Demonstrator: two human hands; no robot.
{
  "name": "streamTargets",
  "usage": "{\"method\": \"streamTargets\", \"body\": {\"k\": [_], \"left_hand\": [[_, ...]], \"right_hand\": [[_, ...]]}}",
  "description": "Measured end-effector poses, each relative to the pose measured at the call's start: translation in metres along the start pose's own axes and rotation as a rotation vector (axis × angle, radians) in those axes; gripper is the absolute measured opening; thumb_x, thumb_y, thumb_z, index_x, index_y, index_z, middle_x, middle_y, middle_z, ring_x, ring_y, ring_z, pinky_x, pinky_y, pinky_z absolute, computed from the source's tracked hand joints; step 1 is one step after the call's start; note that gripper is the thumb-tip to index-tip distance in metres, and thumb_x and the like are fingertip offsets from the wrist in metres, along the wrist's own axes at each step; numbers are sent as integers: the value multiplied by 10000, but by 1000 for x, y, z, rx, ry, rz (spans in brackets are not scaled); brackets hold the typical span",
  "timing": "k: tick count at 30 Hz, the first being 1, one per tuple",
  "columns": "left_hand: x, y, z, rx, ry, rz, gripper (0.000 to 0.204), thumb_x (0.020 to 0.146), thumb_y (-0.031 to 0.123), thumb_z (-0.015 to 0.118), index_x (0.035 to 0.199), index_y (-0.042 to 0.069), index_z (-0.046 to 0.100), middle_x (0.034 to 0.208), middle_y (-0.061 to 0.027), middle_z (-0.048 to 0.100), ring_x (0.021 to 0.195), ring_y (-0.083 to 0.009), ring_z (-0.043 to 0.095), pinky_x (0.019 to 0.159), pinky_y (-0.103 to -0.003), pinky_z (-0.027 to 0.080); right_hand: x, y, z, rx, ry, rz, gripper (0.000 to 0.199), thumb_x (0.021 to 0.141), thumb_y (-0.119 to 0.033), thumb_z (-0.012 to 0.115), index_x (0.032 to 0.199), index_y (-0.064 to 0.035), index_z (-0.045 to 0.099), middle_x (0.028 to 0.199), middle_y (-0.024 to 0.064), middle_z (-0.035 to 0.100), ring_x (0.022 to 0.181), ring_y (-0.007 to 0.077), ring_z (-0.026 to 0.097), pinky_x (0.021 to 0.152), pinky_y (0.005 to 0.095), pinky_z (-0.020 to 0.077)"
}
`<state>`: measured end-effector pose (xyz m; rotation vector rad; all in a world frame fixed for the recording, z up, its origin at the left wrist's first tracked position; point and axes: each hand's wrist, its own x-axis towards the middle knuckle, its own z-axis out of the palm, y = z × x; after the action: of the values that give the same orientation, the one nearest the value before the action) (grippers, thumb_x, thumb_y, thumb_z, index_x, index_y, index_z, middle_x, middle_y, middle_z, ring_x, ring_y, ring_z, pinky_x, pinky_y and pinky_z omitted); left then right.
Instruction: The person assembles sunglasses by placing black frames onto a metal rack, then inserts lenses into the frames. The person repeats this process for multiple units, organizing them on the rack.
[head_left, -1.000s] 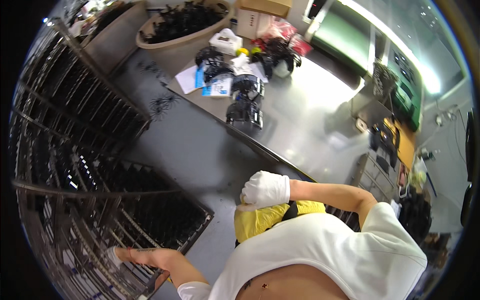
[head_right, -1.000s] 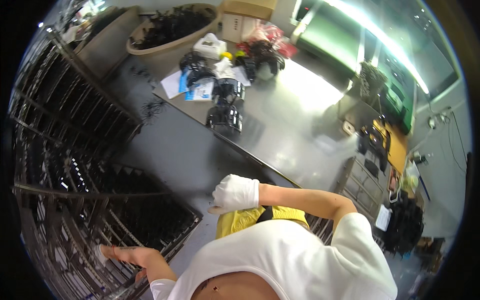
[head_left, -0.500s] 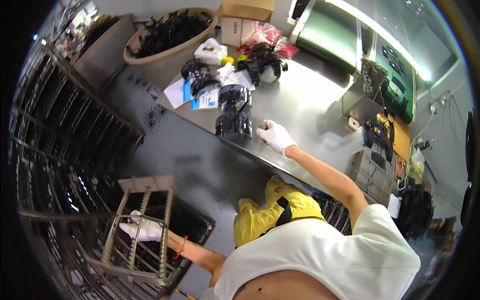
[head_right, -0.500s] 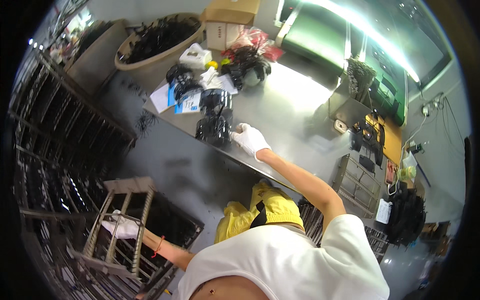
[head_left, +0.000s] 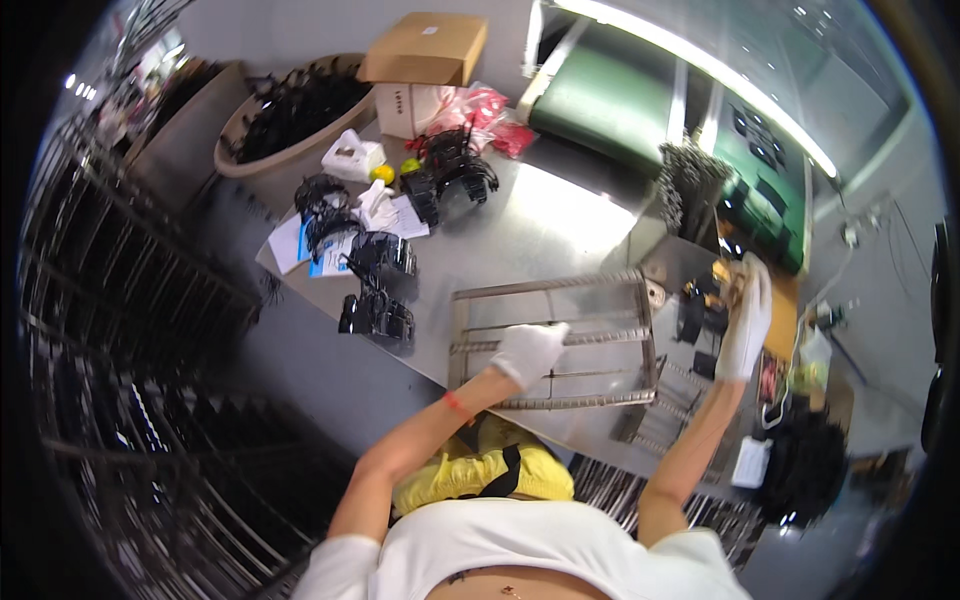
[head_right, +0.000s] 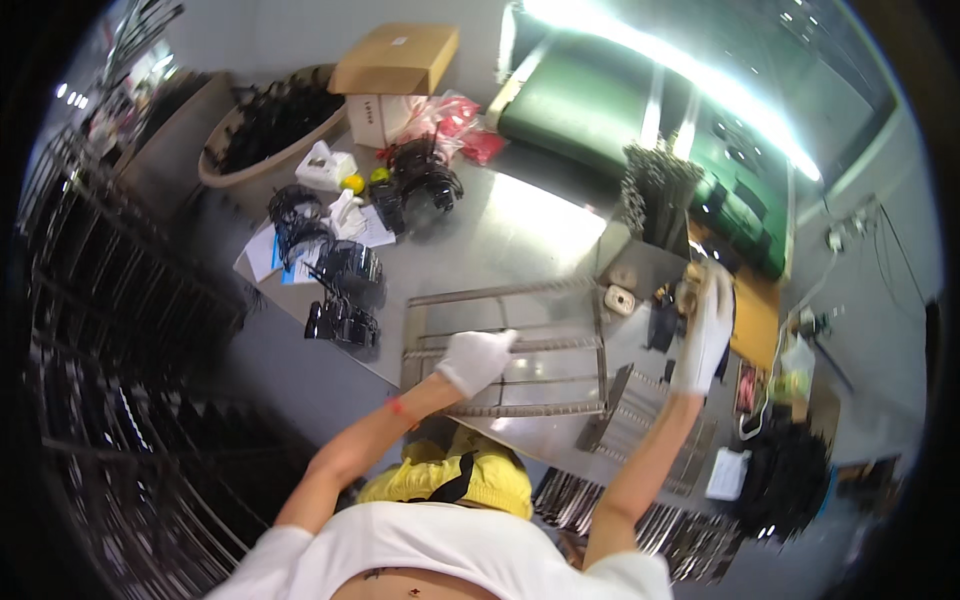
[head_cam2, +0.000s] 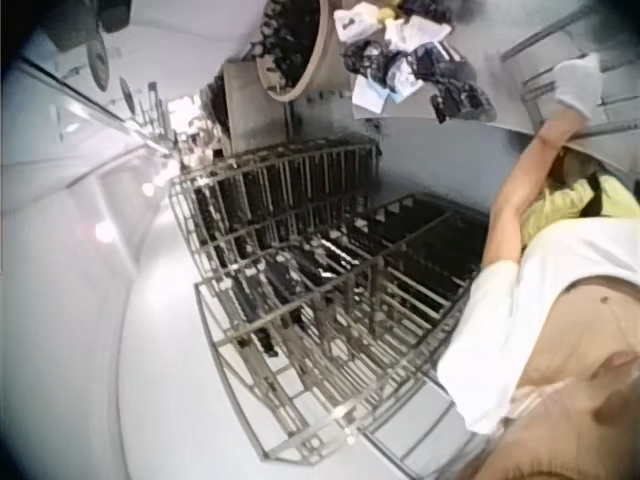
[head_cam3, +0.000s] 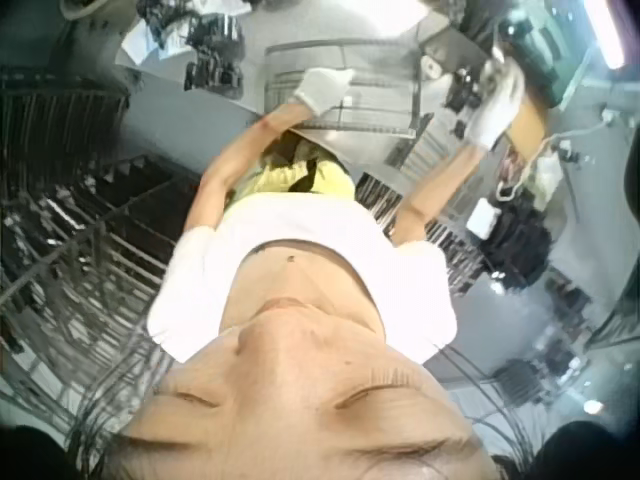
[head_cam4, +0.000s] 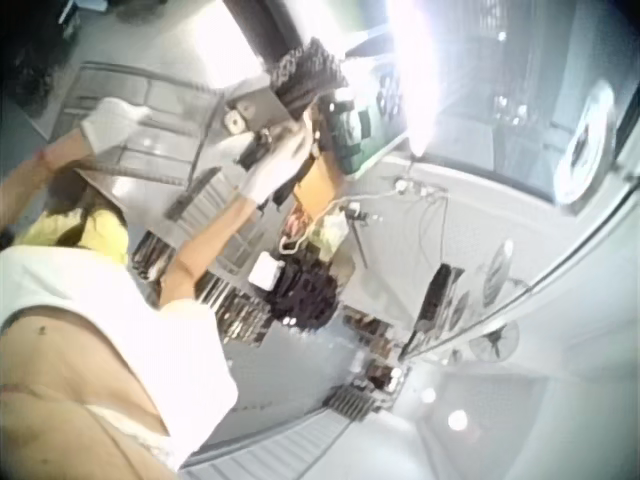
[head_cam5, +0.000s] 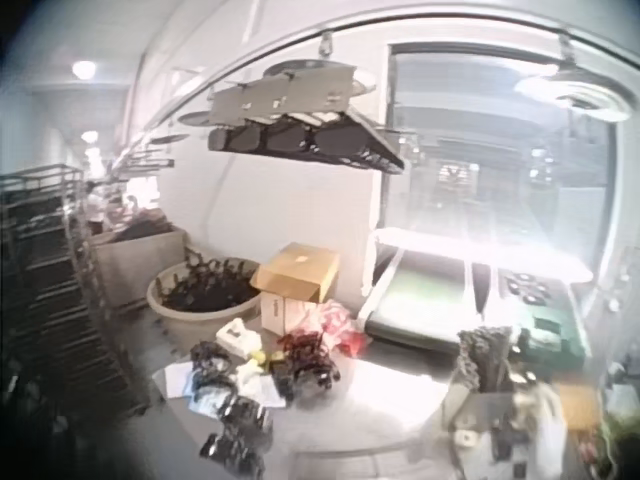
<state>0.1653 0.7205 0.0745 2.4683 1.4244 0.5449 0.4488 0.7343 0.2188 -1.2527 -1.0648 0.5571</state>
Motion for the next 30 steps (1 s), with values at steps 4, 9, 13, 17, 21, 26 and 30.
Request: {"method": "streamTargets", "body": {"k": [4,9,13,17,21,26,30], "left_hand": [[55,-16,105,131,-340,32,135,902,229,566,955,137,650,803,-134,703,790,-309,706,688,-437,563],[51,-65,173,-244,-288,-74,222,929,254,546,1050,105,656,1065,-165,691,1038,-329,654,879,-429,530],[45,-47,106,104,-309,-5,294,953,288,546,1162,103,639,1187,-124,660,1151,-295,595,964,-397,491],[-13,-28,18,-127,-403,-144,363,992,334,522,1225,81,638,1241,-94,654,1194,-254,577,998,-370,476],[-156,-56,-37,-969,-274,-574,496,1060,425,410,1151,21,683,1009,-97,698,923,-170,652,814,-322,522],[-193,-128,-88,-1522,394,-1028,612,1064,511,339,1141,8,679,679,6,538,542,-75,471,502,-206,365],[-93,-107,-136,-1274,185,-708,510,1063,451,365,1003,54,680,727,-36,652,526,-19,451,474,-191,344]], "right_hand": [[-53,40,39,-337,-460,144,269,1024,-218,490,1138,-41,658,975,63,651,751,100,622,650,255,503],[-105,96,188,-69,-978,442,484,932,-295,627,1340,-42,575,1178,130,683,1089,203,642,955,304,485],[-126,90,306,-66,-1194,268,728,866,-382,699,1431,5,452,1116,164,694,1009,220,660,914,314,494],[-156,92,385,-293,-1170,28,476,926,-395,603,1256,-51,612,1032,197,703,963,339,680,873,396,521],[-163,97,397,-310,-1018,-105,318,987,-337,561,1081,-60,687,924,155,708,860,285,691,798,387,523],[-127,6,321,-115,-1068,270,186,1003,-152,546,1002,-30,685,847,129,692,742,198,647,724,320,527],[-132,-14,275,-84,-1305,117,293,922,-181,651,1168,-22,643,993,165,697,885,300,691,830,340,537]]}}
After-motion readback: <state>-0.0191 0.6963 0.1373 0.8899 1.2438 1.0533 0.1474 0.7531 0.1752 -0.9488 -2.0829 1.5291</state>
